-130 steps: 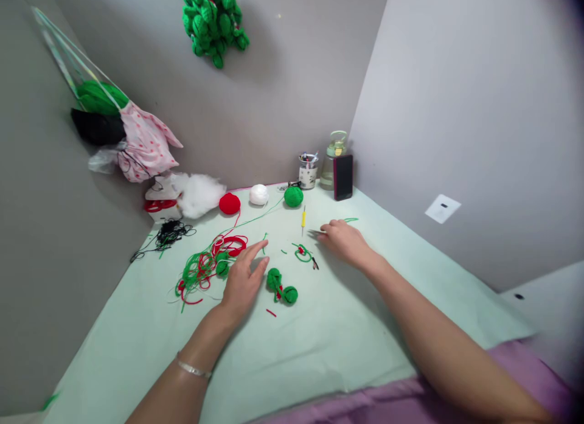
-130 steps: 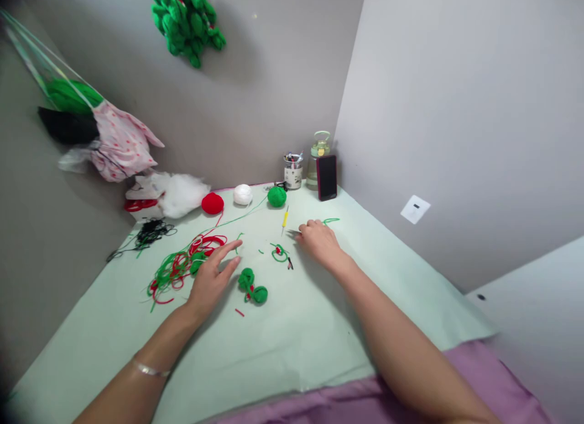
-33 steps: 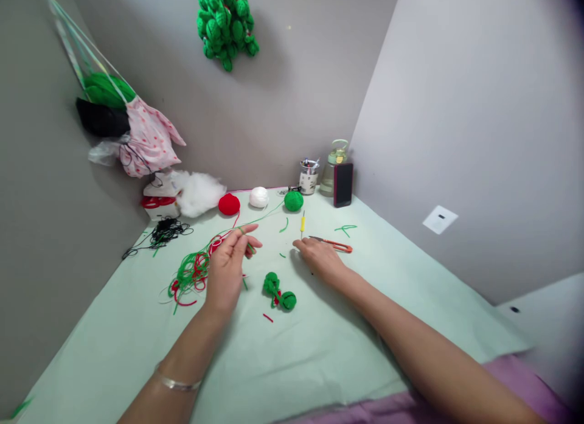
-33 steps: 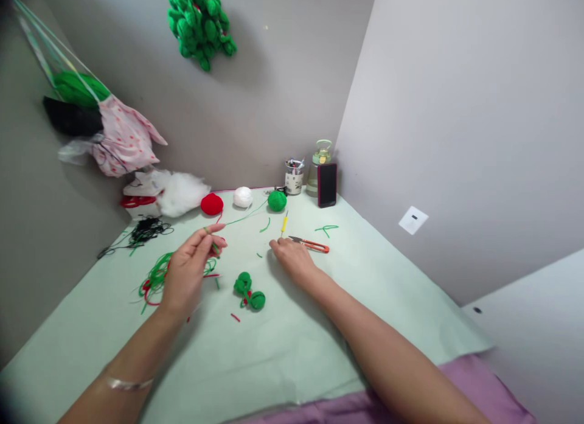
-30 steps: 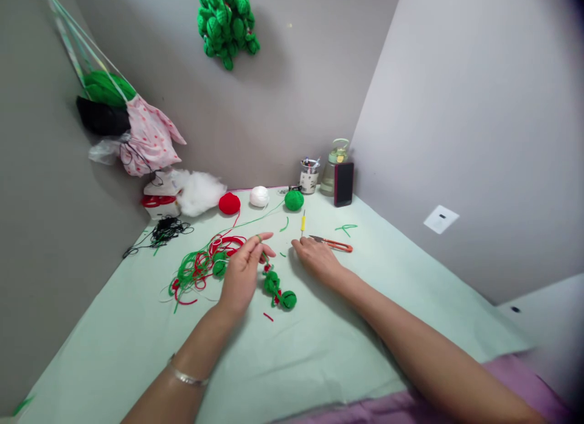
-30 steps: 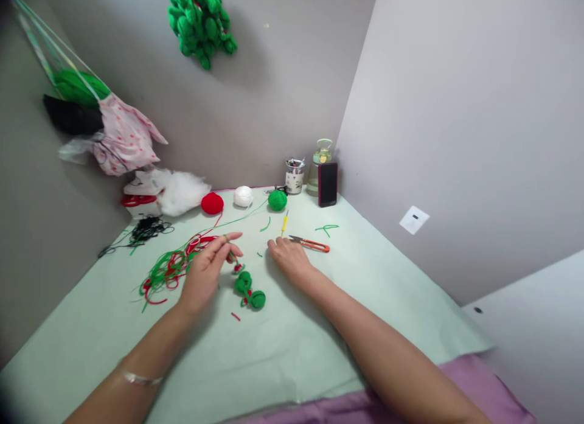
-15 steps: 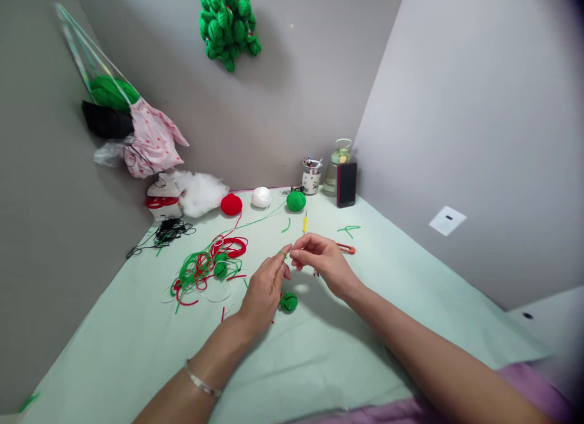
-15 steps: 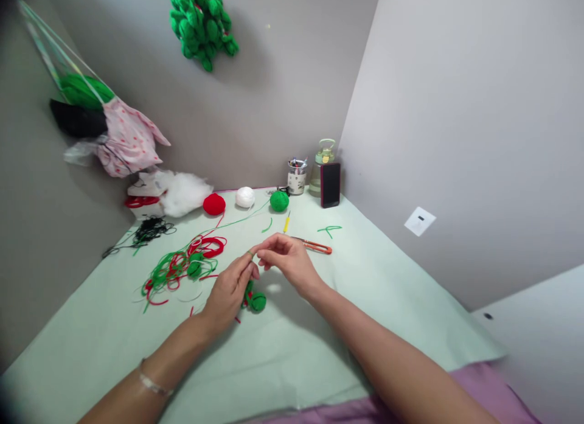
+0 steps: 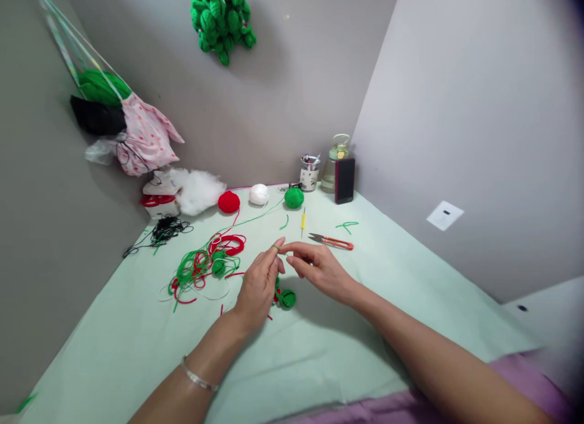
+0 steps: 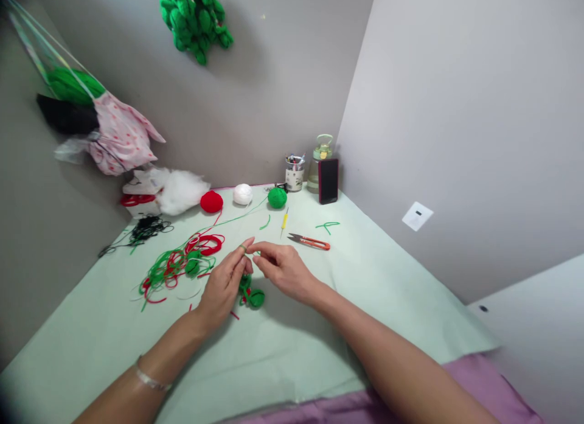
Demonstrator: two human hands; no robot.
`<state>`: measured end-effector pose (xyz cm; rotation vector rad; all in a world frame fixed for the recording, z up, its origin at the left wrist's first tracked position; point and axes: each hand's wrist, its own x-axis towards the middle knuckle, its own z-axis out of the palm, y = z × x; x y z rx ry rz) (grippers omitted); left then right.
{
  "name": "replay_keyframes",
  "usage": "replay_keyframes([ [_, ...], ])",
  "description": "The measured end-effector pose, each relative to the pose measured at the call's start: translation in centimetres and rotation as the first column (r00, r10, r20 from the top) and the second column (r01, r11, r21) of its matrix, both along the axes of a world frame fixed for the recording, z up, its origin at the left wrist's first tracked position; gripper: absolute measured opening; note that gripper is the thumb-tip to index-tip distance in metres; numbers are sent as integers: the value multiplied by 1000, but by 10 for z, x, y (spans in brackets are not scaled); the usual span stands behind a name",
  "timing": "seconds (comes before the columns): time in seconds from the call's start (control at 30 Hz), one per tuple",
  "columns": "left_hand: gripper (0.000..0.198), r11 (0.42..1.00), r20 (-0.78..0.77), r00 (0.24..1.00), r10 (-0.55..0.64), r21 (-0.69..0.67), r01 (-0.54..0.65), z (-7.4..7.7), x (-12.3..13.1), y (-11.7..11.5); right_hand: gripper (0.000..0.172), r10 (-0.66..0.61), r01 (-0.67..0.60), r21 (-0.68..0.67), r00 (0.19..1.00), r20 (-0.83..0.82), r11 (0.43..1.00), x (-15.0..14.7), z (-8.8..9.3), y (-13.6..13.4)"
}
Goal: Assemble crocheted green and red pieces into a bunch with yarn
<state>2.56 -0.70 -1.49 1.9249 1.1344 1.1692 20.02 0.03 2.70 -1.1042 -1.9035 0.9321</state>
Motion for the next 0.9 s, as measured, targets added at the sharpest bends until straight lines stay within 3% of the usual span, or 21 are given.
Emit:
replay_keyframes([
  [0.2,46,999,-1,1000,-18,28,18,-2,0,1,16,-54,50,55,997,61,997,-1,-3,0],
  [0.33,45,1000,-20,1000,-9,19,10,1,0,1,26,-36,34,69,999,36,997,-1,-2,0],
  [0.57,47,1000,-33,999,-11,12,12,1,-3,2,22,-95,92,186,996,4,978,1,1,3],
  [0.77,46,999,-48,999,-9,38,11,-2,-3,1,16,-52,52,53,999,-3,997,-1,-6,3],
  [0.9,45,999,-57,998,-11,52,14,0,-2,1,17,-51,49,55,998,29,997,-3,-5,0],
])
